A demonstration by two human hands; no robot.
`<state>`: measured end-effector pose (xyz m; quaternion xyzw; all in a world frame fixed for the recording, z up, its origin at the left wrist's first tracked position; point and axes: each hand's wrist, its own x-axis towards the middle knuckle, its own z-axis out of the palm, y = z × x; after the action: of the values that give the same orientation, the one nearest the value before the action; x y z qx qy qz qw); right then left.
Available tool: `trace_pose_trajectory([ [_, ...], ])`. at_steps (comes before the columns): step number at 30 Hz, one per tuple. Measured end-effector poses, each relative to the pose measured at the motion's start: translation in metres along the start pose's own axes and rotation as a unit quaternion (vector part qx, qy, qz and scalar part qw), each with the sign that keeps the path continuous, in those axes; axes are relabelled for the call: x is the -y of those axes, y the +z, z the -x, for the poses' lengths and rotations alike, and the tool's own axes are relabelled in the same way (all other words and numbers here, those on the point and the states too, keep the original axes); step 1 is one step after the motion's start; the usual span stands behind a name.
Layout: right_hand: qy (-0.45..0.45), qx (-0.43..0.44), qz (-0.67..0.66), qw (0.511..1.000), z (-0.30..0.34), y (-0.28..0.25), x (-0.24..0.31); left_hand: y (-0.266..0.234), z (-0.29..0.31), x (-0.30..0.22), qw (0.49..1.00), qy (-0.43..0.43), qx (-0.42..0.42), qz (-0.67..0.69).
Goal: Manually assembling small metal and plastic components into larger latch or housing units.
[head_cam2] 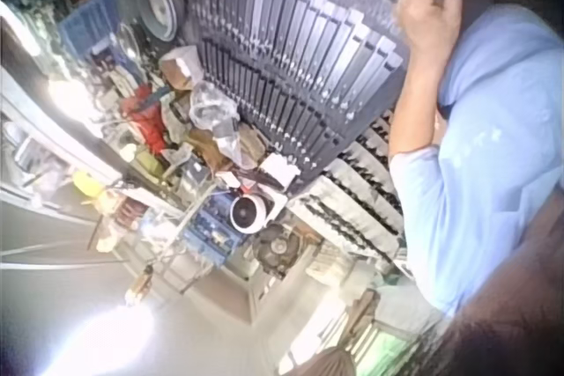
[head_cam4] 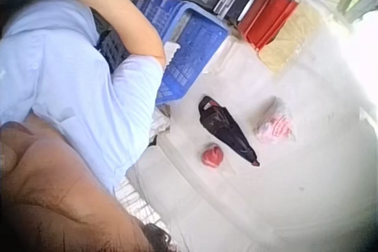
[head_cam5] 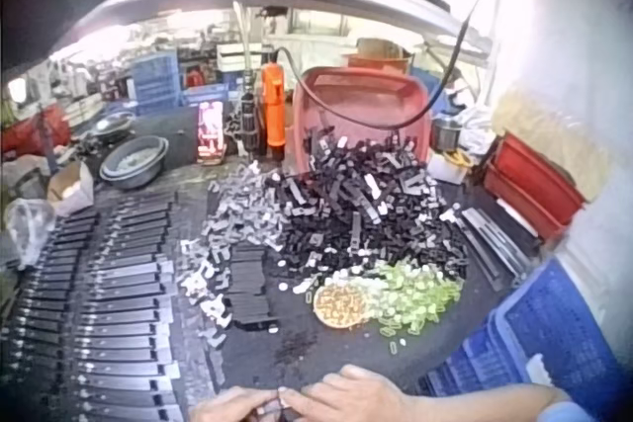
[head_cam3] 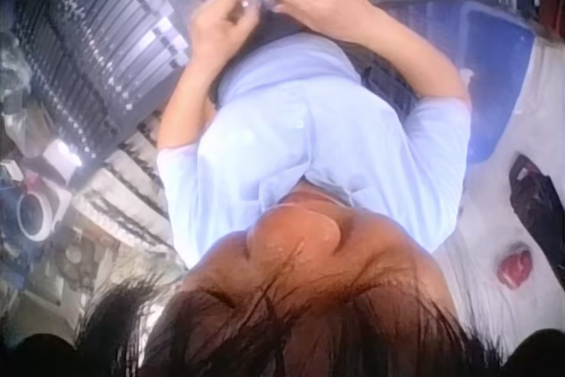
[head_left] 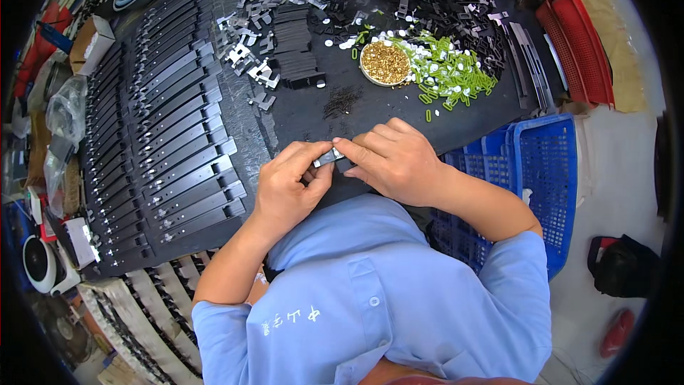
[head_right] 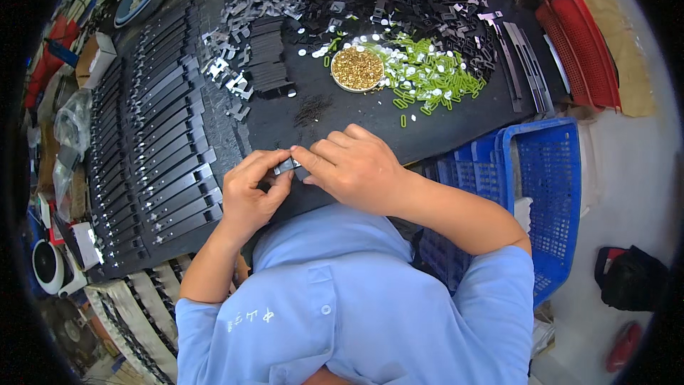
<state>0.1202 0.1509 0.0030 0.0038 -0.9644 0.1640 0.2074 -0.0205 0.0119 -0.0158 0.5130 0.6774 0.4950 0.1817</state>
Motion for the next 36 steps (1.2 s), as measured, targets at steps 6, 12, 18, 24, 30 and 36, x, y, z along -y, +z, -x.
trace_pose_trajectory([
  [6, -0.008, 0.010, 0.004, 1.000, -0.001, -0.006, 0.001, -0.004, -0.005, -0.011, 0.999, -0.005, 0.029, -0.033],
  [12, 0.009, -0.026, 0.001, 1.000, -0.002, -0.007, 0.003, 0.001, -0.008, -0.010, 0.997, 0.056, -0.001, -0.049],
  [18, 0.062, -0.017, -0.040, 0.997, 0.004, -0.002, 0.005, 0.002, -0.007, -0.010, 0.995, 0.070, 0.013, -0.067],
  [24, 0.081, -0.011, -0.057, 0.995, 0.012, 0.004, -0.002, 0.005, -0.001, -0.014, 0.995, 0.041, 0.059, -0.069],
  [30, 0.093, 0.028, -0.097, 0.990, 0.023, 0.005, -0.010, 0.010, -0.006, -0.017, 0.992, 0.034, 0.099, -0.070],
  [36, 0.184, 0.000, -0.007, 0.983, 0.062, -0.044, -0.047, 0.033, -0.024, -0.018, 0.973, 0.117, 0.186, -0.066],
])
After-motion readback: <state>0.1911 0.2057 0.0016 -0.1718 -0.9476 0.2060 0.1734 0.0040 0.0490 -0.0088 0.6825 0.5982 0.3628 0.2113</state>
